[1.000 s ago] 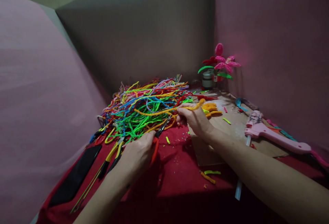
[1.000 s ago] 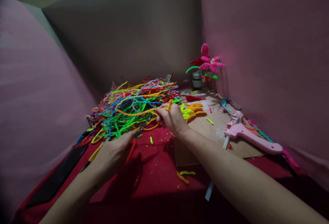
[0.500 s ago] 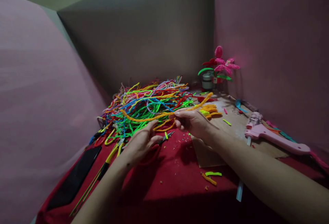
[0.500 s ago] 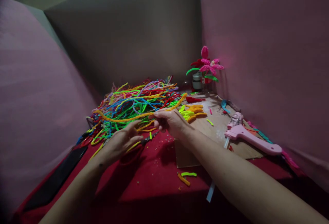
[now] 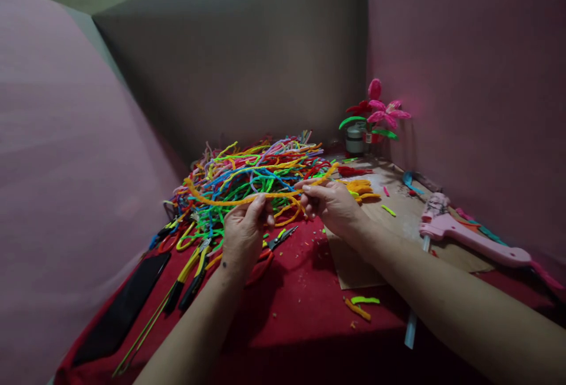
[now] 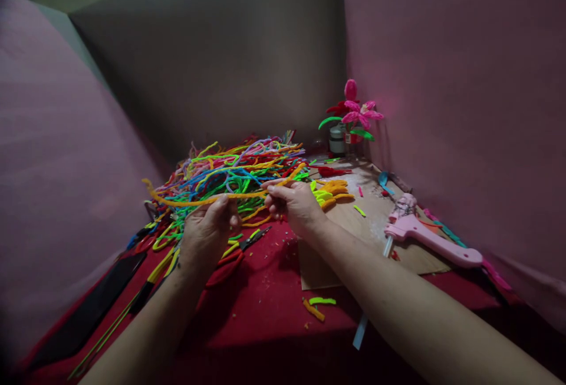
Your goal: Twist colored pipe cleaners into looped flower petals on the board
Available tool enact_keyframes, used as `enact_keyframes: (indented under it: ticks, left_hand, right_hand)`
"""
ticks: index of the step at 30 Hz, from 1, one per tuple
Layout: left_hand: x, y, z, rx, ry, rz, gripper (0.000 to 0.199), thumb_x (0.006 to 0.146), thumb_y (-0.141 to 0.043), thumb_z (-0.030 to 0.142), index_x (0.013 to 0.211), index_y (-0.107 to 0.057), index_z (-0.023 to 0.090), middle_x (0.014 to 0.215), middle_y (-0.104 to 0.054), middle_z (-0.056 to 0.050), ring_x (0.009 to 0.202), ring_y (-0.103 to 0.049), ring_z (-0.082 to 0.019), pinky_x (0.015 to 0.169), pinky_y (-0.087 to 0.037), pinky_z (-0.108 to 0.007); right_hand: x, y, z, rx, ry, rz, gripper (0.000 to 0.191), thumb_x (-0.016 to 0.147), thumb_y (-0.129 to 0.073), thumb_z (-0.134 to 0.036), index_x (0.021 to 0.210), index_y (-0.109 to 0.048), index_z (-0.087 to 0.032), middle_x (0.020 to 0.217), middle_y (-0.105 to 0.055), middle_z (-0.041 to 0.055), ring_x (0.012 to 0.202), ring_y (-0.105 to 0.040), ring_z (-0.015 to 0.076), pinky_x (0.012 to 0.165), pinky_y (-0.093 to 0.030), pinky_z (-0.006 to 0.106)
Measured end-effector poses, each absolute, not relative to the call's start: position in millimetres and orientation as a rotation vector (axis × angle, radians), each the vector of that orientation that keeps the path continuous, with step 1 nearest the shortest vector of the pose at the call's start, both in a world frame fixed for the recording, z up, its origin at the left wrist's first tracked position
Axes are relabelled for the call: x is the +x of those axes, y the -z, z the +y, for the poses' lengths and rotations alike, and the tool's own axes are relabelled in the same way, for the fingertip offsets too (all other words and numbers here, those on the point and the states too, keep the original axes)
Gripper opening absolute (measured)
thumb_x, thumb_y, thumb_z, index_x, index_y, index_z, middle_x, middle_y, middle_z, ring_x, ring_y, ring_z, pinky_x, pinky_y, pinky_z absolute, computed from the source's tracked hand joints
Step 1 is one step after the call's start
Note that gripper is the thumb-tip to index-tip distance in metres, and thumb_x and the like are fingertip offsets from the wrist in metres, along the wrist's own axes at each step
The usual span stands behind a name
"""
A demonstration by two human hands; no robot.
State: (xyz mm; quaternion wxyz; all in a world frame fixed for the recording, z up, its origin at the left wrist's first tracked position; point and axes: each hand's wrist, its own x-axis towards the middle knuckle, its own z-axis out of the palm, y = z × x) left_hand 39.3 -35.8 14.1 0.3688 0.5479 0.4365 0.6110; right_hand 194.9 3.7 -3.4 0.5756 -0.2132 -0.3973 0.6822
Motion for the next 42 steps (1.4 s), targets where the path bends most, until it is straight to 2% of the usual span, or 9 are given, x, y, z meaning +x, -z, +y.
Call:
enact_keyframes:
  ticks: [5, 9, 17, 20, 24, 26, 29, 35, 42]
  left_hand:
    - [35.2, -13.4, -34.6, 1.312, -1.64, 1.108, 0.018, 0.074, -0.057, 0.03, 0.066, -0.056, 0.013, 0.05, -0.049, 0.004, 0.042, -0.045, -0.007, 0.039, -0.036, -0.018]
    - [36.0, -8.2, -32.0, 1.181, -1.553, 0.961, 0.018, 0.07, -0.063, 0.03, 0.077, -0.058, 0.014, 0.063, -0.055, 0.002, 0.046, -0.048, -0.006, 0.041, -0.038, -0.018]
    - [45.6, -9.0, -30.1, 1.179, -1.467, 1.0, 0.026, 0.069, -0.063, 0.037, 0.078, -0.059, 0.014, 0.065, -0.054, 0.001, 0.047, -0.046, -0.006, 0.042, -0.035, -0.018]
    - [29.2, -13.2, -33.8, 1.45, -1.189, 1.306, 0.03, 0.069, -0.059, 0.043, 0.079, -0.061, 0.014, 0.065, -0.056, 0.0, 0.047, -0.046, -0.007, 0.045, -0.035, -0.02]
    - [-6.5, -13.3, -47.4, 2.194, -0.501, 1.792, 0.02, 0.074, -0.052, 0.036, 0.079, -0.06, 0.019, 0.078, -0.06, -0.003, 0.072, -0.053, -0.016, 0.063, -0.039, -0.025]
    - [-20.0, -8.9, -54.8, 2.388, -0.138, 1.895, 0.017, 0.077, -0.046, 0.029, 0.082, -0.058, 0.019, 0.082, -0.059, -0.005, 0.074, -0.053, -0.018, 0.064, -0.037, -0.027]
    - [-26.6, 1.0, -62.0, 2.552, 0.105, 1.823, 0.018, 0.079, -0.04, 0.021, 0.088, -0.056, 0.019, 0.088, -0.058, -0.007, 0.078, -0.052, -0.018, 0.067, -0.036, -0.027]
    - [-21.3, 10.2, -62.8, 2.542, 0.212, 1.945, 0.016, 0.075, -0.035, 0.012, 0.08, -0.048, 0.019, 0.079, -0.058, -0.005, 0.069, -0.051, -0.017, 0.058, -0.03, -0.027]
    - [-27.7, 16.5, -73.9, 2.461, 0.001, 1.879, 0.004, 0.078, -0.039, 0.024, 0.077, -0.041, 0.021, 0.07, -0.054, -0.001, 0.058, -0.047, -0.015, 0.053, -0.028, -0.025]
  right_hand:
    - [195.7, 3.0, 9.6, -0.508, -1.516, -0.793, 0.013, 0.061, -0.066, -0.02, 0.069, -0.061, -0.012, 0.055, -0.061, 0.0002, 0.045, -0.051, 0.0071, 0.041, -0.037, 0.018]
    - [191.7, 4.9, 9.1, -0.499, -1.503, -0.828, 0.012, 0.058, -0.067, -0.018, 0.067, -0.061, -0.012, 0.057, -0.061, 0.0005, 0.047, -0.053, 0.0081, 0.044, -0.04, 0.019]
    - [187.7, 7.3, 2.9, -0.469, -1.477, -0.944, 0.01, 0.057, -0.066, -0.013, 0.064, -0.059, -0.013, 0.051, -0.056, -0.0027, 0.045, -0.051, 0.0082, 0.044, -0.036, 0.021]
    - [187.9, 6.4, 2.7, -0.483, -1.474, -0.925, 0.012, 0.056, -0.066, -0.012, 0.063, -0.057, -0.013, 0.051, -0.056, -0.0027, 0.045, -0.051, 0.0084, 0.044, -0.037, 0.021]
    - [187.9, 4.4, 2.1, -0.491, -1.489, -0.913, 0.011, 0.056, -0.065, -0.011, 0.062, -0.055, -0.014, 0.051, -0.055, -0.0032, 0.046, -0.05, 0.0081, 0.044, -0.038, 0.021]
    - [187.4, 4.7, 1.9, -0.5, -1.497, -0.903, 0.01, 0.056, -0.064, -0.011, 0.061, -0.055, -0.014, 0.05, -0.054, -0.0032, 0.045, -0.05, 0.0078, 0.044, -0.038, 0.02]
    - [186.3, 7.4, 2.7, -0.517, -1.51, -0.895, 0.009, 0.057, -0.064, -0.013, 0.062, -0.056, -0.014, 0.048, -0.054, -0.0029, 0.043, -0.05, 0.0085, 0.041, -0.037, 0.02]
    - [187.9, 9.3, 6.8, -0.583, -1.544, -0.88, 0.011, 0.062, -0.065, -0.018, 0.06, -0.057, -0.011, 0.048, -0.057, 0.0004, 0.041, -0.051, 0.0086, 0.037, -0.038, 0.019]
    - [193.9, 2.3, 9.4, -0.692, -1.525, -0.717, 0.014, 0.075, -0.054, -0.012, 0.061, -0.054, -0.011, 0.048, -0.059, 0.002, 0.037, -0.05, 0.0075, 0.034, -0.04, 0.017]
